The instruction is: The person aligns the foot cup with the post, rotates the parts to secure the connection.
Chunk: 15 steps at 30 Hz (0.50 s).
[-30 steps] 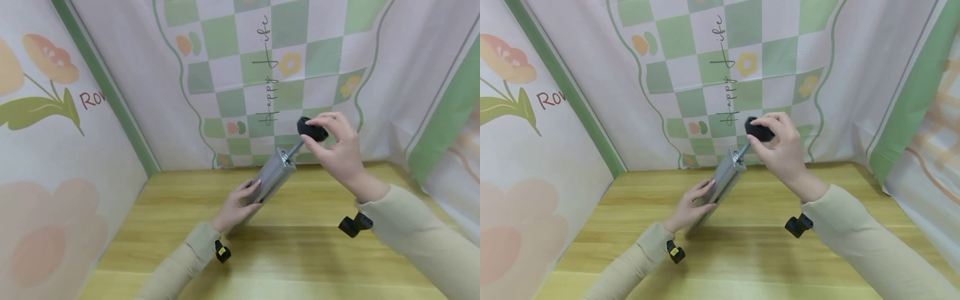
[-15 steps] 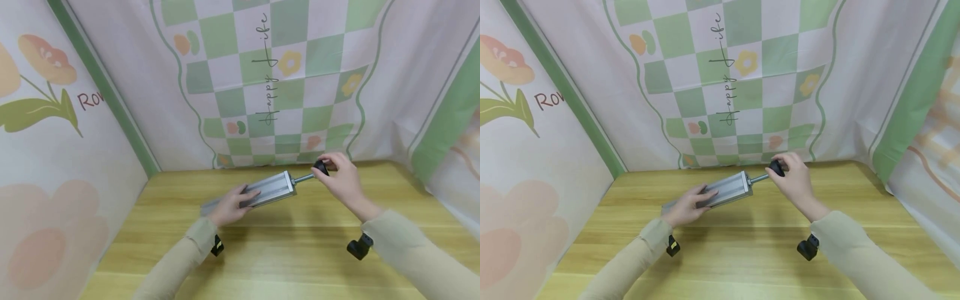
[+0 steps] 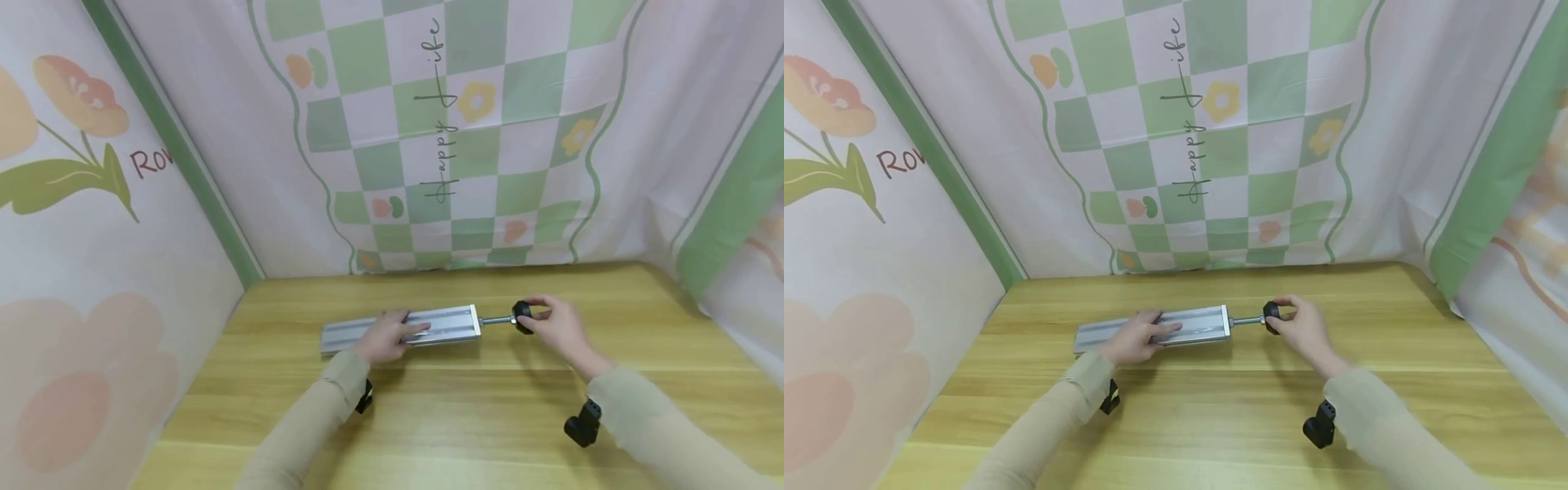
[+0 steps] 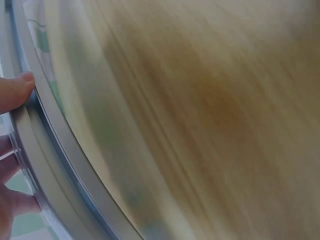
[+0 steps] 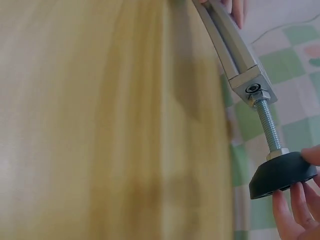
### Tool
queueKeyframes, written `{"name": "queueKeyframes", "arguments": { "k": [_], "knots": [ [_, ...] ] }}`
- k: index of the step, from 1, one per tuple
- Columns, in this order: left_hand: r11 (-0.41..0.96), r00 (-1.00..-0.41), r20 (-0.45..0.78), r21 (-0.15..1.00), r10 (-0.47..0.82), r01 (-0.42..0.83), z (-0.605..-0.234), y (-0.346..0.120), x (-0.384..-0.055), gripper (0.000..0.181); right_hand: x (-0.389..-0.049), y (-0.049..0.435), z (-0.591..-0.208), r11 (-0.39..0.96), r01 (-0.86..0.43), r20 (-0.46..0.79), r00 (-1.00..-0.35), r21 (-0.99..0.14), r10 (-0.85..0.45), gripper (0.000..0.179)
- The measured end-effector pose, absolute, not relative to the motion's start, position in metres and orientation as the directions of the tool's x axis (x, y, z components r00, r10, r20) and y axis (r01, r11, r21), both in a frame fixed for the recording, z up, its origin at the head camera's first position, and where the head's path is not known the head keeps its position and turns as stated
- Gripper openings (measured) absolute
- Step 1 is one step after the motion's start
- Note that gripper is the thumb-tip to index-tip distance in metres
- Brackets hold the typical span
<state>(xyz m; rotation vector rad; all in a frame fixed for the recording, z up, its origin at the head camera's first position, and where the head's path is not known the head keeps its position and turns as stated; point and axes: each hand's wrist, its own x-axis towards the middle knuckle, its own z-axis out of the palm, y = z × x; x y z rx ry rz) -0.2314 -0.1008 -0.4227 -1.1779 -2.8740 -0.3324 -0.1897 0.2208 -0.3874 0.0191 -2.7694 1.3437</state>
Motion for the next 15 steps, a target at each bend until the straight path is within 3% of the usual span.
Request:
{"name": "queueKeyframes", "arguments": {
  "k": [15],
  "knots": [
    [0.744, -0.753, -0.031, 0.185, 0.657, 0.642, -0.43, -0.089, -0.237, 0.053, -0.2, 0.23, -0.428, 0.622, -0.011, 0.024, -1.0, -0.783, 0.013, 0.041]
  ]
}}
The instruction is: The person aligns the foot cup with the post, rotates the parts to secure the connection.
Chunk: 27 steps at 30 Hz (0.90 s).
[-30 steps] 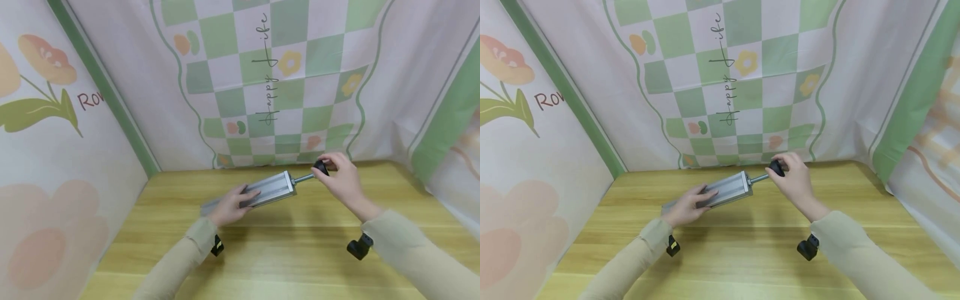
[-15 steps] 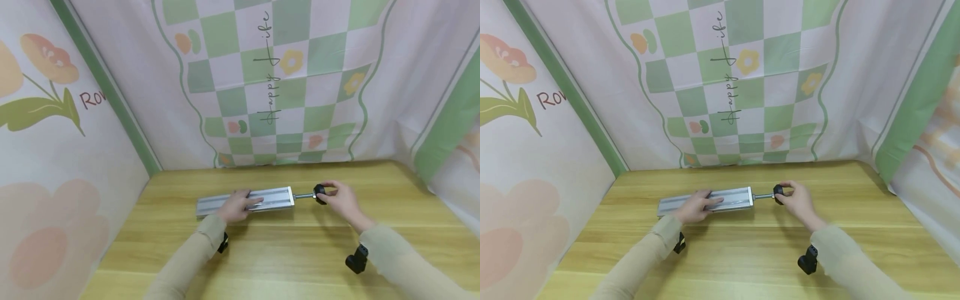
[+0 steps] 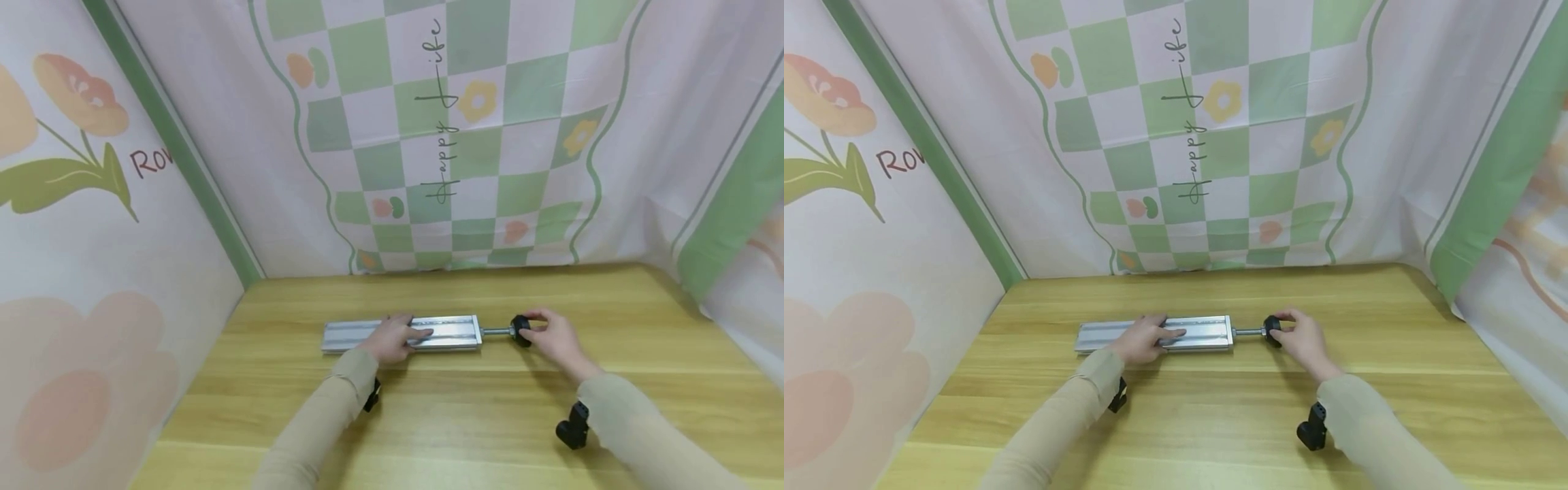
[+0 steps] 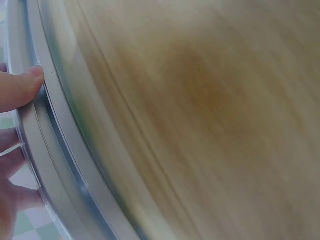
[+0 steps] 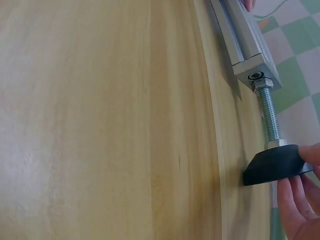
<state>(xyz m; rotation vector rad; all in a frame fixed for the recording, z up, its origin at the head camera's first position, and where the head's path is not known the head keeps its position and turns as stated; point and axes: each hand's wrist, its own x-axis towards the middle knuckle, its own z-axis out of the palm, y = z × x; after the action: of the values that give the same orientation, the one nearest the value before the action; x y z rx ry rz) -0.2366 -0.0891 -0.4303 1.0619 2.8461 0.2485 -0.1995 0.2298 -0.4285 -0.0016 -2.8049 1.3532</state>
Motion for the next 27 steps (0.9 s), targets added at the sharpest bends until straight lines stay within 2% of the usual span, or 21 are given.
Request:
{"name": "queueKeyframes", "arguments": {
  "k": [18, 23, 27],
  "knots": [
    [0.729, -0.718, -0.123, 0.101, 0.685, 0.677, -0.434, -0.087, -0.243, 0.055, -0.201, 0.236, -0.434, 0.638, -0.057, 0.078, -0.997, -0.768, 0.005, 0.04],
    [0.727, -0.727, -0.042, 0.081, 0.686, 0.682, -0.433, -0.097, -0.239, 0.051, -0.202, 0.236, -0.429, 0.642, -0.025, 0.025, -1.0, -0.766, -0.01, 0.045],
    [0.762, -0.781, 0.051, 0.188, 0.623, 0.62, -0.421, -0.107, -0.232, 0.052, -0.201, 0.239, -0.416, 0.629, -0.012, -0.014, -0.999, -0.778, -0.036, 0.055]
  ]
}}
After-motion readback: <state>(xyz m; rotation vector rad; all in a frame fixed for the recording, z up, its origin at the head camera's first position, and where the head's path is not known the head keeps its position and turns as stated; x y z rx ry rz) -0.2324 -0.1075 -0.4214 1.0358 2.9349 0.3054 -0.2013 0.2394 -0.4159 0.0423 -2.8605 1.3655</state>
